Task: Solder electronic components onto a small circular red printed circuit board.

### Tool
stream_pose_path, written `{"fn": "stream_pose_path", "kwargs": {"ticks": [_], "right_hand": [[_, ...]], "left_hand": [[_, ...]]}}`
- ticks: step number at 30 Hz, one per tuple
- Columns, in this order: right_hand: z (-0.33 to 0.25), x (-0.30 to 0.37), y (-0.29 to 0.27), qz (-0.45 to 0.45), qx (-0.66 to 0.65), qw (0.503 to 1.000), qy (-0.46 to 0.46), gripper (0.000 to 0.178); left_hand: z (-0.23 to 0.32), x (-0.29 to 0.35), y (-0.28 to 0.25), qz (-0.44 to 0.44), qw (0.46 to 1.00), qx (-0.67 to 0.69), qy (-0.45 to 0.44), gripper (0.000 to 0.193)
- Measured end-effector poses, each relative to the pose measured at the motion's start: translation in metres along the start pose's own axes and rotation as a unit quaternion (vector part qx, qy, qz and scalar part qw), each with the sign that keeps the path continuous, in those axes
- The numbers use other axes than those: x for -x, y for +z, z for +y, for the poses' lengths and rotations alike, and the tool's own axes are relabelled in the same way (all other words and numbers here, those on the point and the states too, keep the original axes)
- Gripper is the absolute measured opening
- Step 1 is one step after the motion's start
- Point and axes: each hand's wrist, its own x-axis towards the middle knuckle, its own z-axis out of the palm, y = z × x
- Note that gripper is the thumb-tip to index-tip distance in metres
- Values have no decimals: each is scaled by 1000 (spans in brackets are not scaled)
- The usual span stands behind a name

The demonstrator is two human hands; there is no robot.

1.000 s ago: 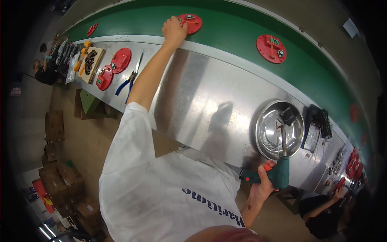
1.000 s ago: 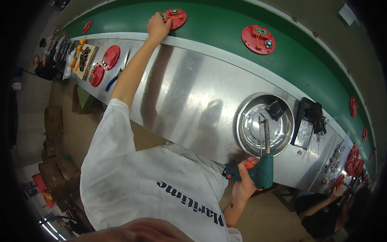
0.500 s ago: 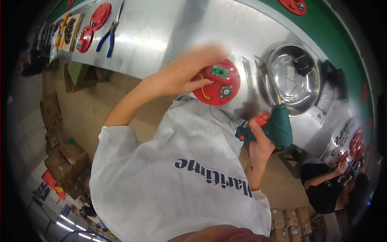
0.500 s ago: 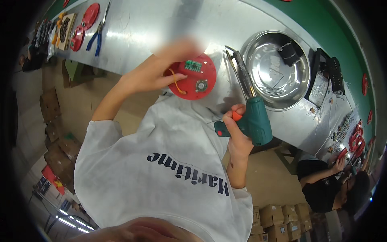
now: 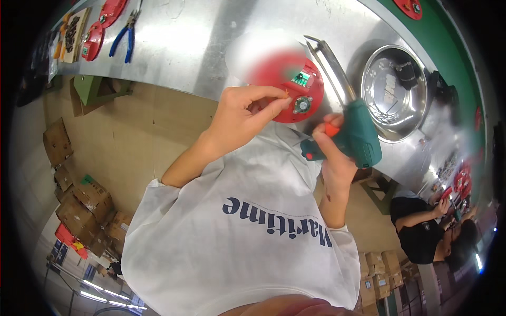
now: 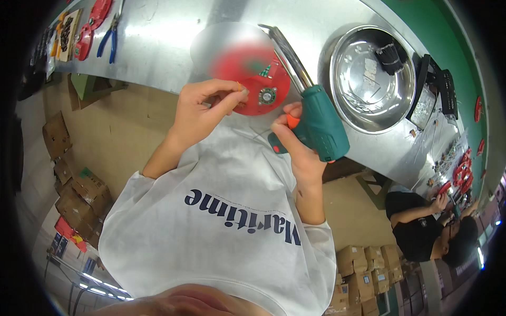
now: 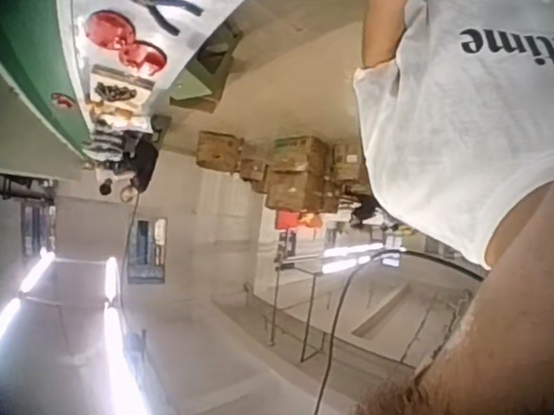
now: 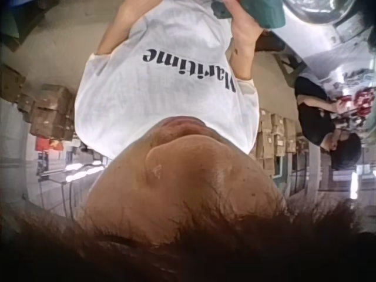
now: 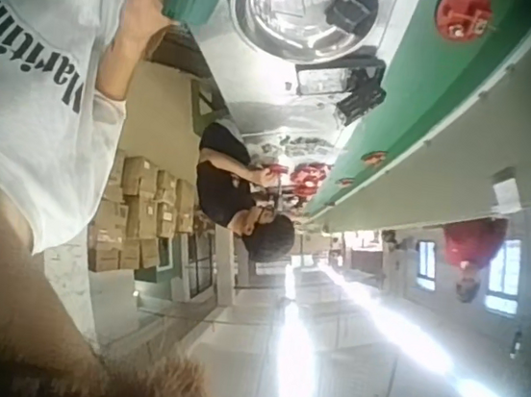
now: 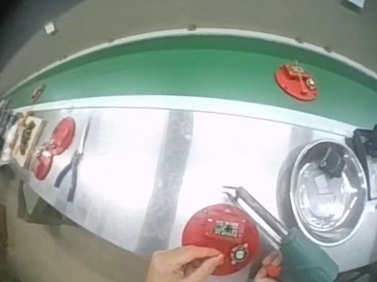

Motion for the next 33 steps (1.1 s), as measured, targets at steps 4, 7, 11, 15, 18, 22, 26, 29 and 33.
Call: {"fn": "stream_pose_path", "kwargs": {"ticks": [4,7,11,15,18,22,26,29,33], "right_hand": [[1,-8,9,-42,10,999,14,45],[-2,-11,19,-44,39,998,29,42],[1,-15,21,-69,42,997,6,40],[6,-21,16,-114,69,991,-21,39],[1,-23,16,-123,20,991,56,39],[16,-24,8,-171,49,983,-37,40],[13,-21,20,-74,-29,997,2,43],[11,-19,24,-26,-81,995,43,43],[13,-18,23,7,-85,995,54,43]], "left_hand": [[6,-4,-9,-129,991,-17,6,7],[7,-10,-14,-199,979,-29,30,7],[7,-17,-18,-287,955,-53,62,11],[5,-25,-23,-339,935,-54,87,11],[1,-28,-24,-344,931,-28,116,7],[0,-26,-24,-313,945,-26,92,4],[-6,-16,-24,-263,963,52,12,4],[-6,-10,-20,-237,969,72,16,5],[-11,-6,-14,-179,974,141,-5,7]]}}
